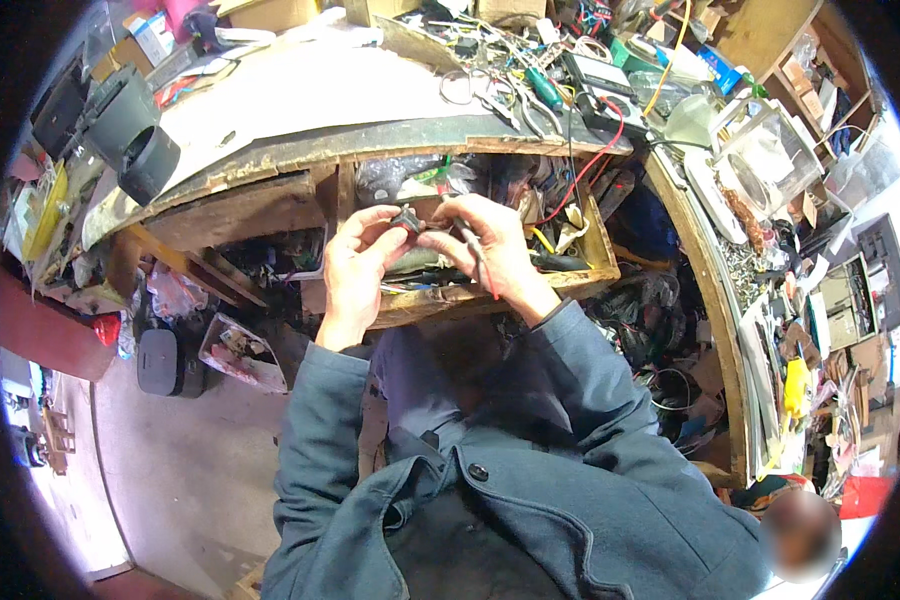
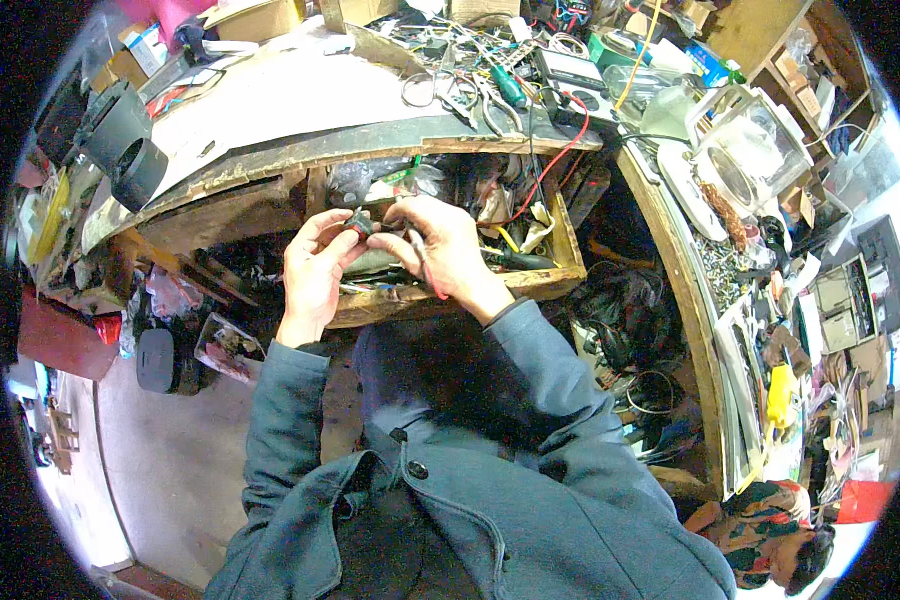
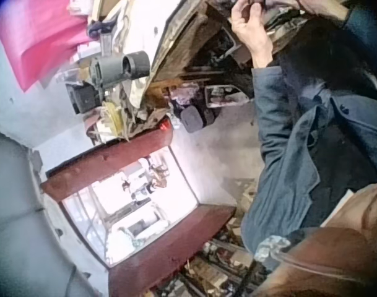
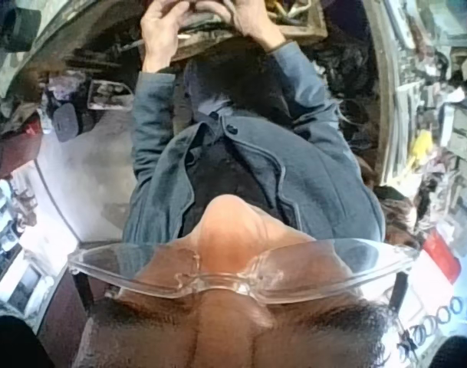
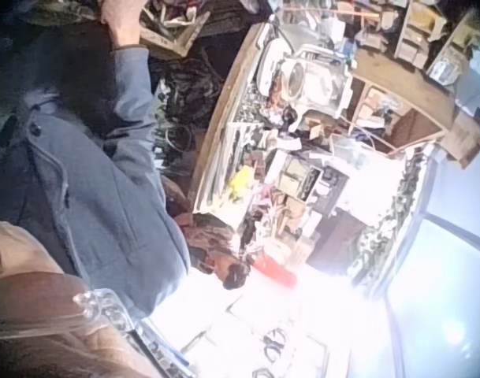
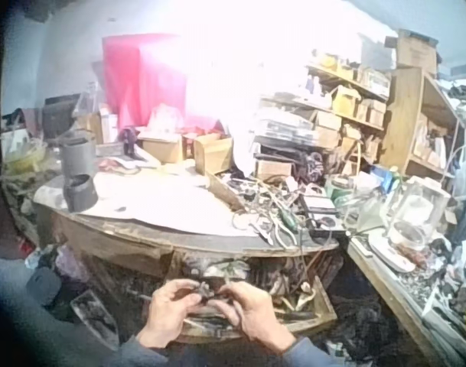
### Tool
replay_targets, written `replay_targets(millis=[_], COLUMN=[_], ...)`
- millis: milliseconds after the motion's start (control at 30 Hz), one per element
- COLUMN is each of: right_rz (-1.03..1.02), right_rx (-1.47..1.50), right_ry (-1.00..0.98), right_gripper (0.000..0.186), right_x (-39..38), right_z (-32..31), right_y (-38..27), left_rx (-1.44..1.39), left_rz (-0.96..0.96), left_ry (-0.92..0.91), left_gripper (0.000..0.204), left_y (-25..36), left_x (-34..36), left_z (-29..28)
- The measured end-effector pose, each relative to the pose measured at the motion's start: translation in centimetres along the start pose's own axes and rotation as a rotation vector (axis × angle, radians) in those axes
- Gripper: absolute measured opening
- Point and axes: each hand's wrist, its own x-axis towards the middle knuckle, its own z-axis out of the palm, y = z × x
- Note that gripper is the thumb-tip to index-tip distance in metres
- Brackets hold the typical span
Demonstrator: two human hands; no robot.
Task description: The person cleans a small black electronic component with a white cloth, then uses pliers to strip and insert wires into the component. They repeatedly adjust the wires and the component while seated at a cluttered workbench.
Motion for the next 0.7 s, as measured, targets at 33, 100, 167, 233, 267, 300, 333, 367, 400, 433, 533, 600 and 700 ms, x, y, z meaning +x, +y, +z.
replay_targets(millis=[33,100,167,233,267,300,333,367,400,433,533,600,700], right_rz=[-0.017,-0.059,-0.027,-0.016,-0.039,-0.062,-0.085,-0.078,-0.074,-0.071,-0.112,-0.103,-0.135], right_rx=[-0.048,-0.02,0.027,0.026,-0.015,-0.056,-0.098,-0.135,-0.166,-0.197,-0.309,-0.357,-0.077], right_ry=[0.021,0.04,0.024,0.005,0.008,0.01,0.013,-0.021,-0.021,-0.022,-0.014,-0.02,0.032], right_gripper=[0.028,0.028,0.029,0.029,0.029,0.029,0.029,0.027,0.027,0.026,0.026,0.025,0.032], right_x=[0.1,0.3,0.3,0.2,0.1,0.1,0.0,0.0,0.0,-0.2,-0.5,-0.6,-0.2], right_z=[0.6,1.3,1.1,0.7,0.7,1.0,1.0,1.1,1.0,0.7,0.8,1.2,0.5], right_y=[-0.1,0.3,0.1,-0.1,0.0,0.0,0.1,0.0,-0.2,-0.5,-0.5,-0.6,-0.1], left_rx=[0.029,0.061,0.091,0.084,0.077,0.048,0.019,0.024,0.071,0.118,0.162,0.115,0.095], left_rz=[-0.024,-0.002,0.011,0.003,-0.005,-0.018,-0.031,-0.044,-0.023,-0.002,0.014,-0.038,-0.03], left_ry=[0.002,-0.011,-0.029,-0.037,-0.058,-0.049,-0.04,-0.034,-0.054,-0.074,-0.076,-0.036,0.028], left_gripper=[0.023,0.023,0.023,0.025,0.025,0.025,0.026,0.027,0.027,0.028,0.03,0.031,0.03], left_y=[0.2,0.0,-0.3,-0.1,-0.2,-0.2,-0.1,0.3,0.2,-0.1,-0.5,0.6,0.6], left_x=[-0.2,-0.2,0.0,0.0,0.0,-0.1,-0.1,-0.2,-0.2,-0.2,-0.1,-0.4,-0.2], left_z=[-0.1,-0.3,-0.5,-0.6,-0.3,-0.3,-0.2,-0.3,-0.3,-0.4,-0.2,0.3,0.6])
